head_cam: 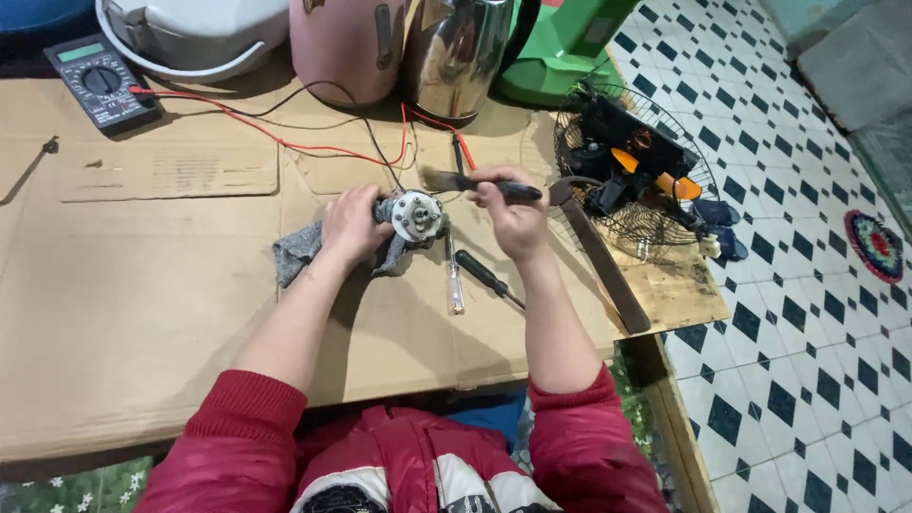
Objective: Disassembling a mechanical component using a screwdriver, hammer, and other tools to pry it apart.
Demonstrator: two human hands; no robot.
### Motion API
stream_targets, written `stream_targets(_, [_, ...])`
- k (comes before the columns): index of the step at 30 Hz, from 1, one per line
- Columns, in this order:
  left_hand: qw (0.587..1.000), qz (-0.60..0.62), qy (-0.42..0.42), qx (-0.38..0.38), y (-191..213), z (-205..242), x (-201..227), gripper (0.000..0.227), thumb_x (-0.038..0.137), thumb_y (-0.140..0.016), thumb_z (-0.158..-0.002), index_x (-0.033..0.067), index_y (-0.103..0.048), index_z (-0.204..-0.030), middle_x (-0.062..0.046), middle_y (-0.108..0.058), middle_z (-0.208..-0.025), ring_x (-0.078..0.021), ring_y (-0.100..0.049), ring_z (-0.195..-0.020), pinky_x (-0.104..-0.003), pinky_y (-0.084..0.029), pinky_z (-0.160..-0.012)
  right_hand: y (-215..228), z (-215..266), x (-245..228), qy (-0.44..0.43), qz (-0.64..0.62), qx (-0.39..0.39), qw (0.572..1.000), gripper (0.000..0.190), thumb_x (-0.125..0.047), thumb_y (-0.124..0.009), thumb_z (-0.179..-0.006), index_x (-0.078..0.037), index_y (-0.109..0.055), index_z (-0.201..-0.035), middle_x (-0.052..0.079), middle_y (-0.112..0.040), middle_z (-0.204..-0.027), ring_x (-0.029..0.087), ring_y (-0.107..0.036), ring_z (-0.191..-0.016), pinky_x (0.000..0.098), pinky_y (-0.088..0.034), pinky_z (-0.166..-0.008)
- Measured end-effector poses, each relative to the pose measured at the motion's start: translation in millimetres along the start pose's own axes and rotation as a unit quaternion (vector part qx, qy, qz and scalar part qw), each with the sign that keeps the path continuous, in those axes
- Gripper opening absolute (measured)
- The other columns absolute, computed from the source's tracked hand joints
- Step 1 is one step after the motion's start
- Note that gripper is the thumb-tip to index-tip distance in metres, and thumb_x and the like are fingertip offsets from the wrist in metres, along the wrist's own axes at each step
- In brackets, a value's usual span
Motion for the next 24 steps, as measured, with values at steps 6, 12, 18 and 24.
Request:
stream_targets(6, [1.000,0.005,-0.015,-0.004,8.8,4.2,4.8,0.047,0.028,-0.082,-0.074,0.0271,-0.065,-0.118,-0.001,-0.068,-0.117,-0.0273,-0.062,-0.122,-0.049,-0.047,-0.100,-22.3,-10.2,-9.3,0.121,0.036,-0.082,0.989,0.004,-0.007,-0.078,-0.093,-0.004,-0.077,-0.095,0.011,-0.075,-0.090,0.025,-0.075,-0.081,0.0334,-0.061,-0.073])
stream_targets(12, [1.000,-0.003,-0.012,-0.007,-1.5,2.1,-1.6,0.048,0.029,-0.083,-0.074,0.0280,-0.063,-0.119,0.000,-0.066,-0.116,-0.0267,-0.061,-0.121,-0.049,-0.046,-0.100,-14.5,-3.5,-4.0,0.139,0.077,-0.091,0.983,0.003,-0.011,-0.078,-0.093,-0.008,-0.078,-0.095,0.008,-0.076,-0.088,0.025,-0.073,-0.083,0.0344,-0.059,-0.079])
stream_targets(18, [1.000,-0.011,-0.017,0.005,-1.7,1.4,-2.2,0.045,0.031,-0.083,-0.072,0.0237,-0.065,-0.113,-0.003,-0.066,-0.111,-0.0297,-0.063,-0.118,-0.052,-0.047,-0.098,3.1,12.7,-11.6,0.070,0.025,-0.091,0.993,0.002,-0.004,-0.073,-0.092,-0.003,-0.074,-0.091,0.011,-0.071,-0.073,0.020,-0.070,-0.063,0.0317,-0.060,-0.062])
stream_targets(24, [1.000,-0.008,-0.016,0.005,0.4,0.8,0.6,0.046,0.033,-0.083,-0.072,0.0250,-0.066,-0.114,-0.003,-0.067,-0.111,-0.0301,-0.063,-0.117,-0.052,-0.047,-0.098,9.5,13.9,-31.3,0.147,0.181,-0.078,0.969,0.006,-0.018,-0.074,-0.097,-0.011,-0.075,-0.096,0.010,-0.071,-0.075,0.030,-0.070,-0.068,0.0360,-0.058,-0.066])
Point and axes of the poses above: each hand's wrist, its own z-axis away from the middle knuckle, its own y-axis out of the back of the hand, x = y × z, the point moved 1 cm from there along -z, towards the middle knuckle
